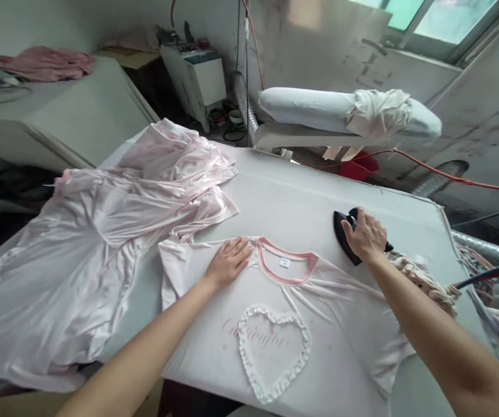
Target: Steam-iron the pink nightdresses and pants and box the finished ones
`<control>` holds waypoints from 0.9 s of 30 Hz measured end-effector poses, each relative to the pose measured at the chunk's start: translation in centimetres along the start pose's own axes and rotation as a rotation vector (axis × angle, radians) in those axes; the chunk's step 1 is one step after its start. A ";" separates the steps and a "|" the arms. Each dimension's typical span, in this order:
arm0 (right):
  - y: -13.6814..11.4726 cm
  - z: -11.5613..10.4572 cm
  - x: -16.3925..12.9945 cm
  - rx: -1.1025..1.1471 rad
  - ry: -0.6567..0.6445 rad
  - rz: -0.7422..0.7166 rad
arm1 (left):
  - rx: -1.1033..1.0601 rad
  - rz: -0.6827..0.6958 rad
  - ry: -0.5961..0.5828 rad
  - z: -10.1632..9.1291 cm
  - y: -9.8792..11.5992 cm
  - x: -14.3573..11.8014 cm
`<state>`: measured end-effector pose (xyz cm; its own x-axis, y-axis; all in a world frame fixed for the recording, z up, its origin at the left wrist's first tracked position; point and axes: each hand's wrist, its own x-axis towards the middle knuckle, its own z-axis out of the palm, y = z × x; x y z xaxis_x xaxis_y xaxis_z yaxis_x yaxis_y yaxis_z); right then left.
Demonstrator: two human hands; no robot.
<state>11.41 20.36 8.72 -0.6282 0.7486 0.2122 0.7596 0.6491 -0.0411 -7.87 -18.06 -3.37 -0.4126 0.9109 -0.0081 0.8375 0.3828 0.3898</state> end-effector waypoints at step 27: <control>-24.1 -1.6 -6.0 0.110 -0.759 0.064 | -0.184 0.087 -0.086 -7.1 -4.0 13.1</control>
<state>-2.87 -0.02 9.96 -0.5570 0.6470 -0.5207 0.8022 0.5814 -0.1356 -19.14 -8.78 1.49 -0.3031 0.9520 -0.0427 0.7860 0.2750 0.5537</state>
